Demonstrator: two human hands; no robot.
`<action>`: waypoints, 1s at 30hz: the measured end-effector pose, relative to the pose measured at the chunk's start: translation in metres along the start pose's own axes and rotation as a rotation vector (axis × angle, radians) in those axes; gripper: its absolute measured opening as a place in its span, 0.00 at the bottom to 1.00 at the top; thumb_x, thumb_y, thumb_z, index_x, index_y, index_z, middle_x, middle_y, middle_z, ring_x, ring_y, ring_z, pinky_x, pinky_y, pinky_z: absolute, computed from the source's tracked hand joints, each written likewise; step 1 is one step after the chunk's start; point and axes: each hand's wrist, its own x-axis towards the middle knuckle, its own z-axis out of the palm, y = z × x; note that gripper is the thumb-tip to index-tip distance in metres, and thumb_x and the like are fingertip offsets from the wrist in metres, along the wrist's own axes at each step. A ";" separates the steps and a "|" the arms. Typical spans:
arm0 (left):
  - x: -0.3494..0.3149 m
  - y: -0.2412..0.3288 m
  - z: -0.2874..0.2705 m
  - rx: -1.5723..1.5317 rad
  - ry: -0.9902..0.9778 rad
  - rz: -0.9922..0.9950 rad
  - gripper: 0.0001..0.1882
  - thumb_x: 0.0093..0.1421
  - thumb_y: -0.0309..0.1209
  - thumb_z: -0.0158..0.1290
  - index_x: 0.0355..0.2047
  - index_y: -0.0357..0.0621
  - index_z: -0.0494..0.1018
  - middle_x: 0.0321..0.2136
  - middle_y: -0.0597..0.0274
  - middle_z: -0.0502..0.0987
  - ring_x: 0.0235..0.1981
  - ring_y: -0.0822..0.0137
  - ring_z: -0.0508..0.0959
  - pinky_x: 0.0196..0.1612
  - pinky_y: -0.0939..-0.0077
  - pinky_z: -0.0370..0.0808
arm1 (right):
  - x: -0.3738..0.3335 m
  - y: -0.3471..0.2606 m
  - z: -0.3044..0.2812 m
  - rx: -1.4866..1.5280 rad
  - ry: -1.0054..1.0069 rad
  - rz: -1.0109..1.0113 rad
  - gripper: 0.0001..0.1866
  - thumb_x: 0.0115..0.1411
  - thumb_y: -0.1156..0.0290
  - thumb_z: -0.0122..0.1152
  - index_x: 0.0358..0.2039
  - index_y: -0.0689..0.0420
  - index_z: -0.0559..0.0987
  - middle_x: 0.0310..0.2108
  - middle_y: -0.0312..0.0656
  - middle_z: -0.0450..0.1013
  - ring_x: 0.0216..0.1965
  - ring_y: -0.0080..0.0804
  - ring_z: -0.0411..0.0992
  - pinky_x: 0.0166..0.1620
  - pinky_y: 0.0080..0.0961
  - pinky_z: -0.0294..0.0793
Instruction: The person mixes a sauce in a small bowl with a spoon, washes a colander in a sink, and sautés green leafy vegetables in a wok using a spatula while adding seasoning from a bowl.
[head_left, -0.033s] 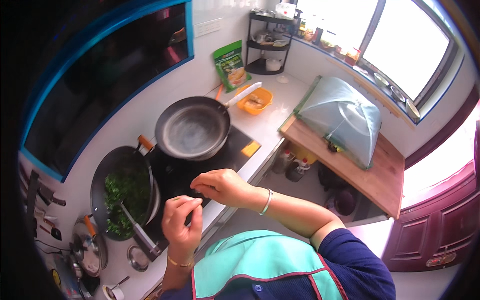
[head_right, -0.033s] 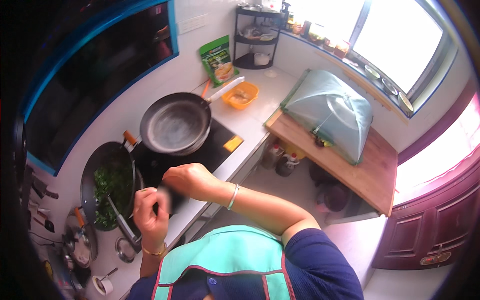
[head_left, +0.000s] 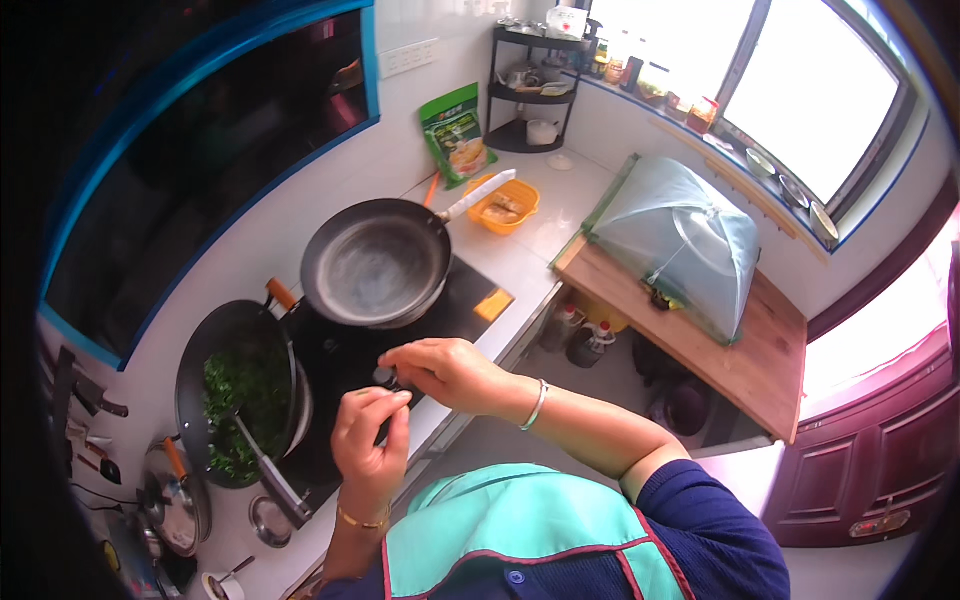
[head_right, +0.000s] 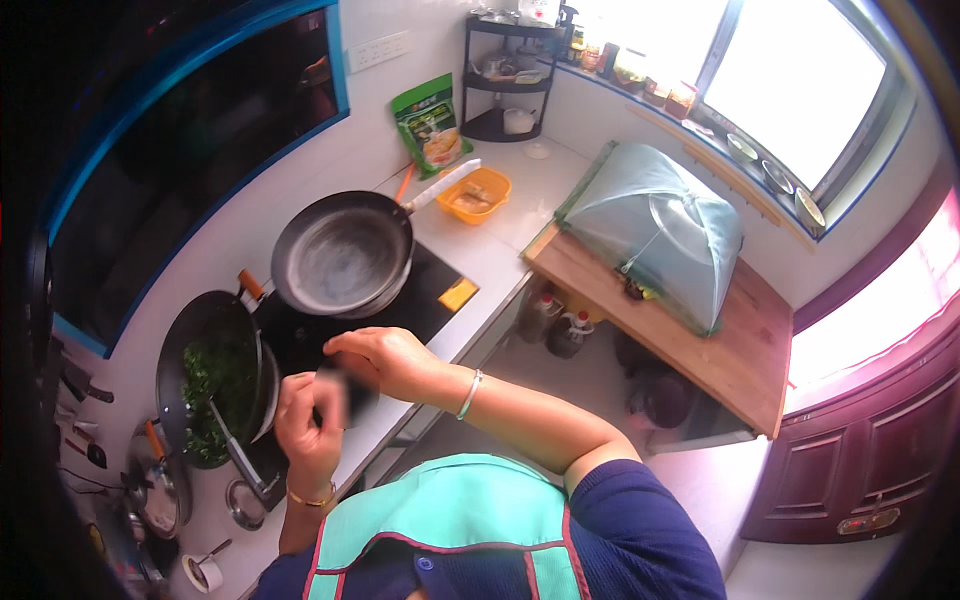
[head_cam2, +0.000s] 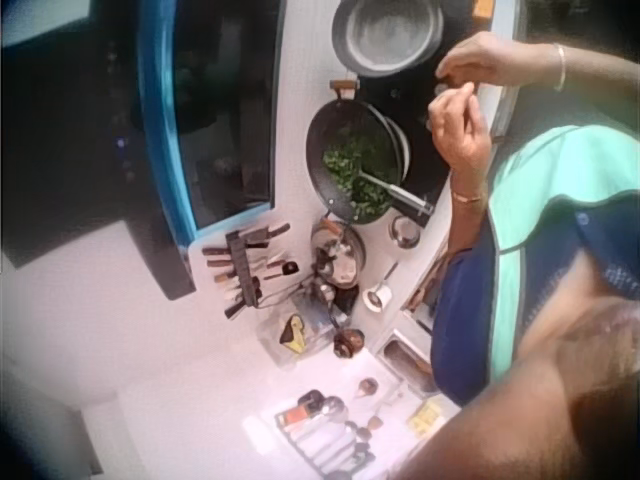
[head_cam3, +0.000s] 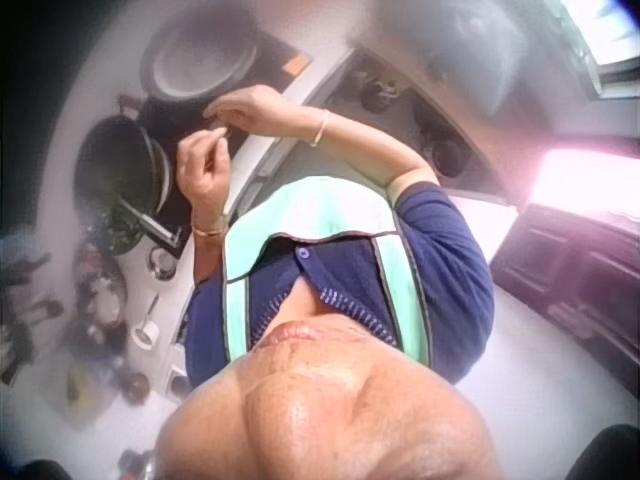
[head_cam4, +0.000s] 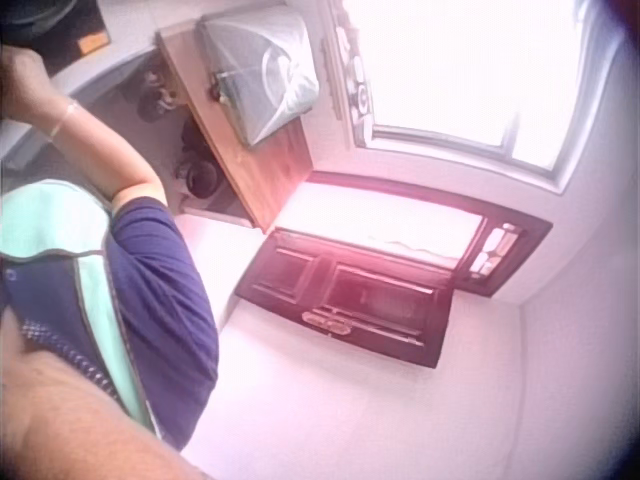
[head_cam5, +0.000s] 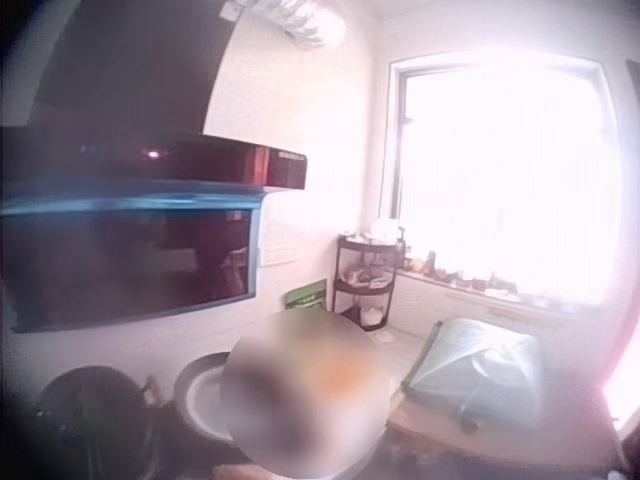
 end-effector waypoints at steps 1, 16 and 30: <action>0.009 -0.003 0.028 -0.041 -0.020 -0.040 0.09 0.49 0.14 0.54 0.29 0.40 0.72 0.27 0.61 0.74 0.31 0.60 0.74 0.40 0.68 0.72 | -0.007 0.015 -0.019 0.019 0.092 -0.055 0.15 0.56 0.77 0.58 0.46 0.57 0.75 0.42 0.45 0.73 0.43 0.40 0.74 0.44 0.31 0.75; 0.230 -0.100 0.344 -0.502 -0.461 -0.117 0.12 0.55 0.22 0.54 0.41 0.37 0.74 0.37 0.57 0.76 0.38 0.66 0.77 0.44 0.76 0.73 | -0.032 0.301 -0.328 0.161 0.579 0.536 0.09 0.57 0.76 0.56 0.38 0.62 0.80 0.34 0.40 0.78 0.36 0.25 0.75 0.42 0.21 0.74; 0.488 -0.380 0.678 -0.393 -0.664 -0.960 0.22 0.61 0.33 0.50 0.55 0.40 0.66 0.32 0.61 0.77 0.32 0.70 0.77 0.37 0.75 0.73 | 0.175 0.687 -0.559 -0.372 0.568 0.497 0.15 0.55 0.71 0.55 0.43 0.55 0.79 0.42 0.48 0.75 0.41 0.48 0.73 0.45 0.36 0.72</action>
